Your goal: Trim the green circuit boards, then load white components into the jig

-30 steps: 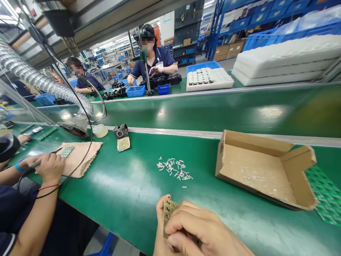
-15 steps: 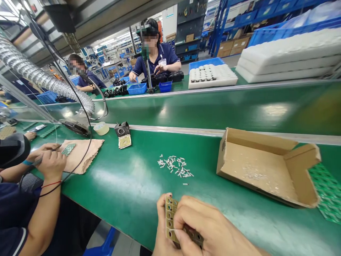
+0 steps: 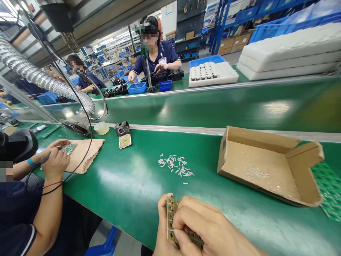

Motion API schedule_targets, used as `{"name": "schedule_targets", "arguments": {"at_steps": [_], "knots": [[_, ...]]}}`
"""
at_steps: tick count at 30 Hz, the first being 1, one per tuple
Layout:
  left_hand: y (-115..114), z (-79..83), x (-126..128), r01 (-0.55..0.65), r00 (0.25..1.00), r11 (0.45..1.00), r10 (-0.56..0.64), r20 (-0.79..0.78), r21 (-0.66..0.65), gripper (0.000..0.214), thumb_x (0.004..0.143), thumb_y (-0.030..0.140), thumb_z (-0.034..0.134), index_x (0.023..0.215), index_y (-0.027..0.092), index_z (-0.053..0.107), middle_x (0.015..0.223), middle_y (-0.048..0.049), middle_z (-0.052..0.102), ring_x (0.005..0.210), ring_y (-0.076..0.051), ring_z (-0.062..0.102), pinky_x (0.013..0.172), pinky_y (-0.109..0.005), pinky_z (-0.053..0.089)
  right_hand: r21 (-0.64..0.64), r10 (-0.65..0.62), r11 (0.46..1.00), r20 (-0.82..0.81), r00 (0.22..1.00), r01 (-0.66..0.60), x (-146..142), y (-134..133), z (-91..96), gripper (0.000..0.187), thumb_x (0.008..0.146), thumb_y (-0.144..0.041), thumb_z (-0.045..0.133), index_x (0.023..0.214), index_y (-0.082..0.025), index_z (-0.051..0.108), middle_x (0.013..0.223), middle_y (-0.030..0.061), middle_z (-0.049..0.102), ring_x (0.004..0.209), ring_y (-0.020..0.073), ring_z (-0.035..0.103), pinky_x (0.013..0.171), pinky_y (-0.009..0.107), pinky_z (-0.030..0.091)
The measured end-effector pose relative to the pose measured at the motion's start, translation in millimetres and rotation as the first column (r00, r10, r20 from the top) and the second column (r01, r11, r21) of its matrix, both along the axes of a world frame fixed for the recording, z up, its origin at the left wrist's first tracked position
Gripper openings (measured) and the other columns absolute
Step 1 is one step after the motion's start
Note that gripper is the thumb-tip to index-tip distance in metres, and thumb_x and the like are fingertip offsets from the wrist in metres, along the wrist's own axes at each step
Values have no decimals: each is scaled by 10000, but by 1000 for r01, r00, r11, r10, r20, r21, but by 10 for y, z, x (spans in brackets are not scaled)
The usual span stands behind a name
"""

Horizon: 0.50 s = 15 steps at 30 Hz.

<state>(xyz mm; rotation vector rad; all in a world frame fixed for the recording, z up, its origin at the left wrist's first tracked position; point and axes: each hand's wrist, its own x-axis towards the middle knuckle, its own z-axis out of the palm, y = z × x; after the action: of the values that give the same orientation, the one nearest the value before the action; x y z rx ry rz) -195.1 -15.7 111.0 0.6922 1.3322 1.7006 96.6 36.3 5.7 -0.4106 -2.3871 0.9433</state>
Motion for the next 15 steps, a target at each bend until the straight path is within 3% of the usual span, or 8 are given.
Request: {"name": "schedule_targets", "arguments": {"at_steps": [1,3,6,8,11,13,15], "knots": [[-33,-50,82,10,1000,1000,-10,11,1,314,956,451,544,978,150,632,855,-6,621,742,-150,621,703,-315,555,1,1,1000,3,1000,-1,-4,-6,-6,167,850,-74,491,758,-207,533,753,3,573,698,138,548,585,226,430],[-129,-325,479,69,997,997,-68,43,-22,261,933,453,586,1046,222,636,990,-59,655,872,-195,630,754,-359,563,0,8,1000,11,1000,-8,-9,-15,-26,175,861,-71,484,765,-211,528,762,6,575,721,143,553,599,227,437],[-280,-985,1295,187,979,980,-179,98,-72,316,869,422,687,1113,240,604,969,-62,647,849,-209,623,774,-393,559,-9,14,1000,13,1000,-14,-6,-18,-62,174,870,-72,482,778,-214,522,768,8,577,724,146,556,606,230,442],[-351,-1430,1695,245,961,965,-229,154,-93,534,758,416,806,1192,255,539,855,-24,603,747,-201,593,767,-394,551,-11,13,1000,13,1000,-13,-3,-17,-77,166,872,-79,486,784,-216,517,778,12,582,728,150,561,604,232,444],[-406,-1911,1899,300,916,949,-259,305,-96,738,704,398,850,1291,308,412,810,12,533,714,-184,548,780,-356,513,0,3,1000,15,1000,-3,-4,-13,-84,163,874,-84,488,787,-219,513,784,15,586,734,154,569,594,231,441],[-421,-2069,1869,319,900,944,-273,341,-87,795,712,371,847,1327,336,345,827,17,518,722,-179,531,771,-340,494,5,-2,1000,18,1000,2,-8,-12,-83,161,875,-85,489,792,-221,511,784,12,587,725,151,570,587,228,438],[-429,-2112,1817,331,901,941,-292,320,-75,794,743,363,823,1346,358,306,840,20,497,731,-173,511,758,-329,478,5,-6,1000,19,1000,6,-11,-13,-81,162,875,-84,488,793,-222,506,787,11,591,726,148,575,587,224,439]]}}
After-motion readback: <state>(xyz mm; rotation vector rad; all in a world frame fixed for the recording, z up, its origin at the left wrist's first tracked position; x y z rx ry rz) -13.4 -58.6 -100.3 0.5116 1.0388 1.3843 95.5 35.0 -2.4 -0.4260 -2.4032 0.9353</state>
